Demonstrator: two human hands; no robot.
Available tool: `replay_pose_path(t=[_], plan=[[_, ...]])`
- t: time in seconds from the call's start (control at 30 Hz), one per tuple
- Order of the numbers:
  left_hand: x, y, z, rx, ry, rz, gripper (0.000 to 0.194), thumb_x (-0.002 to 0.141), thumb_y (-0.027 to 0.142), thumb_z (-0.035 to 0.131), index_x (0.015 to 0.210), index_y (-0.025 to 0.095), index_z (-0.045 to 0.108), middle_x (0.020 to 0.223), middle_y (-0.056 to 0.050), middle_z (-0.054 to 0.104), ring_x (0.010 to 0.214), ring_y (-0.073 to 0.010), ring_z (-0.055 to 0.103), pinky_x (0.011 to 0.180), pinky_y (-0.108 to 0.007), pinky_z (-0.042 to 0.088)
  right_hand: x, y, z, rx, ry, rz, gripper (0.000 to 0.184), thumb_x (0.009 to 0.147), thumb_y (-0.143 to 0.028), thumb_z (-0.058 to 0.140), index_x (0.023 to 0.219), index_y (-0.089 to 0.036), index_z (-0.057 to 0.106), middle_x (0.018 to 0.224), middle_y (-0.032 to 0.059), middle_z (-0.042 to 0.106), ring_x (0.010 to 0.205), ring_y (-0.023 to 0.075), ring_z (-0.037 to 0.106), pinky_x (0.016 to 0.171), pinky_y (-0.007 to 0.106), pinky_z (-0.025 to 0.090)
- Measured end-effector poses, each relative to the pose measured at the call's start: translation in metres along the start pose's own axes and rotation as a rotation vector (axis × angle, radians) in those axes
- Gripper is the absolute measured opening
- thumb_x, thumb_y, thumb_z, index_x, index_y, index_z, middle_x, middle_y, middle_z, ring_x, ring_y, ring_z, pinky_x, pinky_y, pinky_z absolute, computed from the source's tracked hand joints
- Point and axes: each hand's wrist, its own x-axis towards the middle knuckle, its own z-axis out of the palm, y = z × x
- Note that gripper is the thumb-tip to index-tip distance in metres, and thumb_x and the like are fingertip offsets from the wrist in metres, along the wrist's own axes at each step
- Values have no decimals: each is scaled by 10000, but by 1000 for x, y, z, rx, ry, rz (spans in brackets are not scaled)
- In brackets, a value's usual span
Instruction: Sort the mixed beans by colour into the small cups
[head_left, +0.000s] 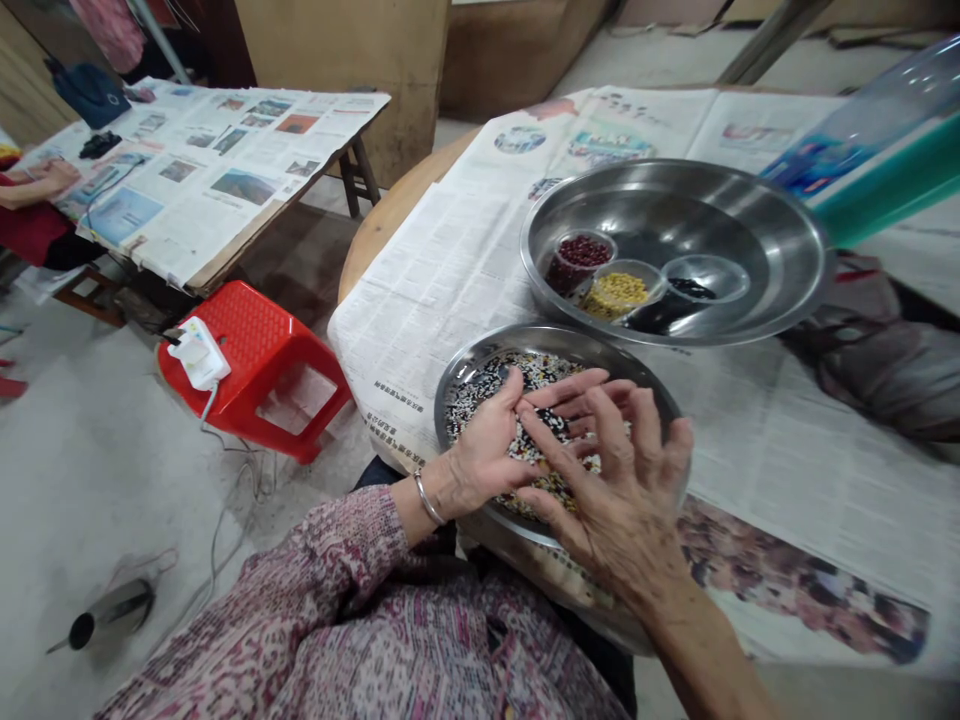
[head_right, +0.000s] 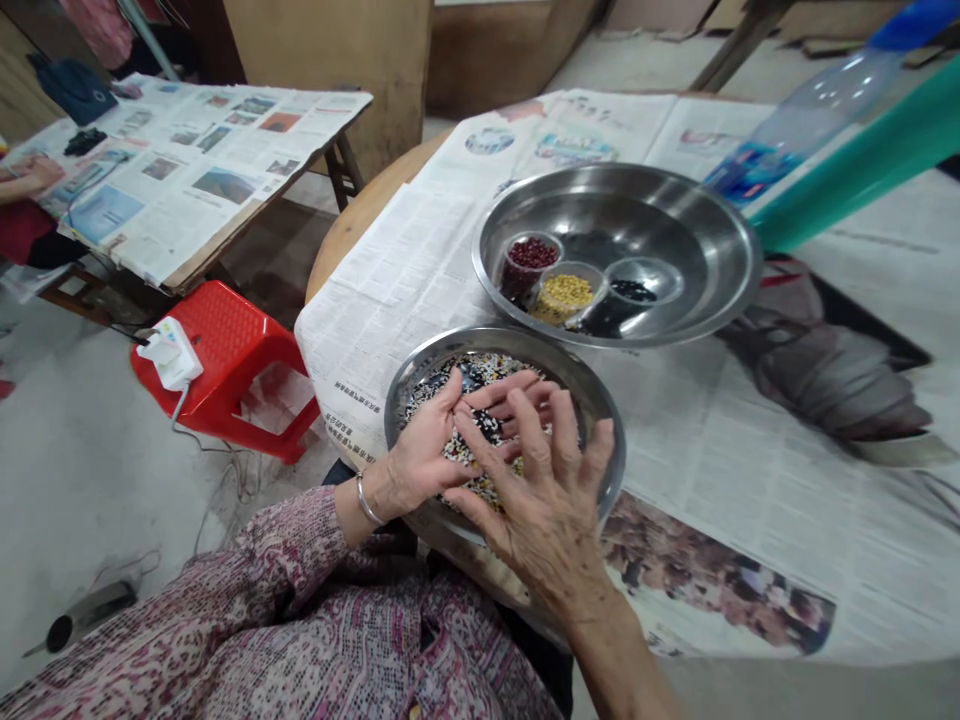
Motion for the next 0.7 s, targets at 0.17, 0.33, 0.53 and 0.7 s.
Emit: replay_pose_path(t=[0.17,0.33,0.53,0.7], plan=[[1,2,-1,8,31,-29,662,1043,511,153,1416,116,532,1442,-138,551,1205,-187,615,846,-223,515,4,-3,0,107,-15,-3,681,909,-496,563,1534,-387,315,1683,35,78,1524,399,95,1180,684,116],[0,2,-3,8,-36,32,687,1041,523,148,1389,94,555,1510,-144,474,1330,-221,529,916,-234,492,-2,-5,-3,203,-20,-13,571,892,-443,607,1442,-354,481,1678,17,123,1521,384,137,1192,662,144],[5,0,-7,10,-31,64,695,1033,531,158,1378,90,570,1449,-163,538,1364,-256,499,1117,-354,397,-11,-2,-11,196,28,13,541,878,-403,639,1400,-326,525,1661,38,196,1504,370,216,1194,637,176],[6,-1,-3,-4,-25,97,695,1030,537,164,1378,94,571,1424,-159,563,1375,-262,488,1166,-394,355,-2,-4,-11,162,61,46,706,870,-423,647,1514,-364,364,1661,40,195,1502,363,227,1196,626,186]])
